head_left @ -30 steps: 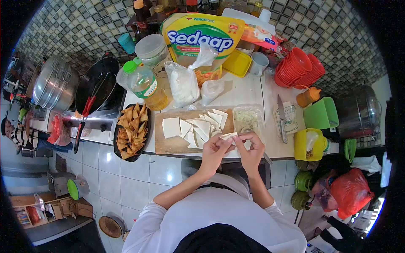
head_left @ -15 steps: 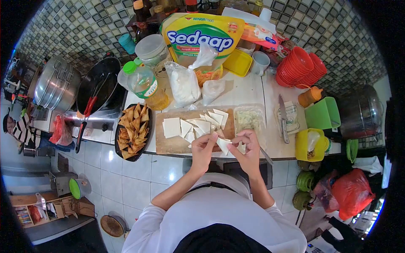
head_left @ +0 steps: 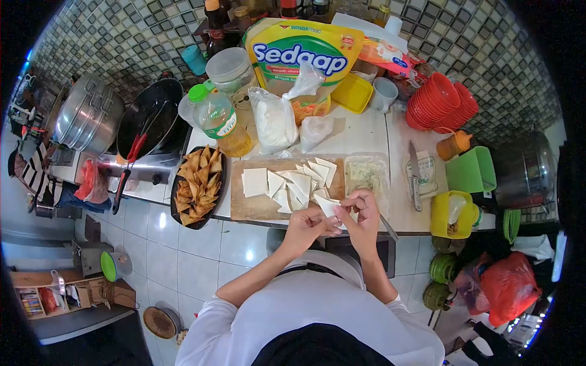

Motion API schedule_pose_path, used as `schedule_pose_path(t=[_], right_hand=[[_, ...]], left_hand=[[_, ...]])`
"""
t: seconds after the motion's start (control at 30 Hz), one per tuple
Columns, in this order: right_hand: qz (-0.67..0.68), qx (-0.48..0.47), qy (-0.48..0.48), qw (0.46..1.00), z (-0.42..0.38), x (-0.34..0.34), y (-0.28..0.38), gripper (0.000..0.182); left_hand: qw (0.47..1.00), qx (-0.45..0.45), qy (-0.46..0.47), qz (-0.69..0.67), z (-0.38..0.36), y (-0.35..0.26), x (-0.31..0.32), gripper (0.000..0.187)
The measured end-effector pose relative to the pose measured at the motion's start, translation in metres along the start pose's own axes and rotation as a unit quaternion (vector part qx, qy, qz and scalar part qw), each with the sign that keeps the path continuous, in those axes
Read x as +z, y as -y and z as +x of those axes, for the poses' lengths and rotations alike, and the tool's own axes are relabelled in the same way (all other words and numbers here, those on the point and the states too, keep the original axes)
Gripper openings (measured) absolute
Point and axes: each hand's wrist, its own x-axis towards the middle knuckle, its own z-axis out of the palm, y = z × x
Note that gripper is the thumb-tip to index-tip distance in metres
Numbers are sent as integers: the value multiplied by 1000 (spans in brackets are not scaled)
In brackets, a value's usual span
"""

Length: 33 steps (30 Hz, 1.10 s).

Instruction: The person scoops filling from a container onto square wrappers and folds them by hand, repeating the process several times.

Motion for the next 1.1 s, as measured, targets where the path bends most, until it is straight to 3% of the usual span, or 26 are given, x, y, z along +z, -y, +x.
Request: schedule_pose_path(t=[0.13,0.23,0.3,0.33,0.37,0.4,0.43,0.47,0.53,0.57,0.73,0.9,0.93,1.0,1.1], right_hand=[[-42,-17,-9,999,8,-1,-4,30],[-88,-36,-20,995,23,-7,-10,26],[-129,-63,13,990,35,-10,-12,27],[-171,-90,47,980,37,-10,-13,27],[-171,-90,47,980,36,-9,-15,27],[-253,-100,38,962,36,-8,-18,28],[-332,-110,30,936,37,-6,-19,29],[-331,-112,32,936,36,-6,-16,29],[-382,-151,1,912,31,-10,-3,30],[-382,-153,1,911,27,-15,3,30],[-479,-149,-68,863,3,-70,32,34],[-581,8,-51,813,-37,-124,31,52],[-581,10,-53,812,-40,-125,32,52],[-417,249,6,874,-44,-126,40,59],[-417,181,50,889,-44,-124,35,58]], left_hand=[[997,0,68,24,-7,-11,-3,16],[991,-53,93,75,-17,-34,-15,16],[993,107,9,52,-20,-37,-44,21],[977,155,-83,117,-21,-45,-54,23],[947,201,-175,180,-19,-56,-63,25],[894,207,-236,319,-15,-72,-67,28],[818,208,-292,450,-13,-85,-71,32],[817,209,-294,450,-11,-83,-83,32],[598,223,-328,696,0,-65,-110,34],[667,205,-322,641,1,-59,-113,36],[655,243,-342,629,1,-50,-119,33],[639,274,-357,624,1,-50,-114,27],[613,294,-364,637,1,-50,-114,25],[587,315,-369,648,3,-49,-114,23],[587,322,-366,646,6,-47,-117,22]])
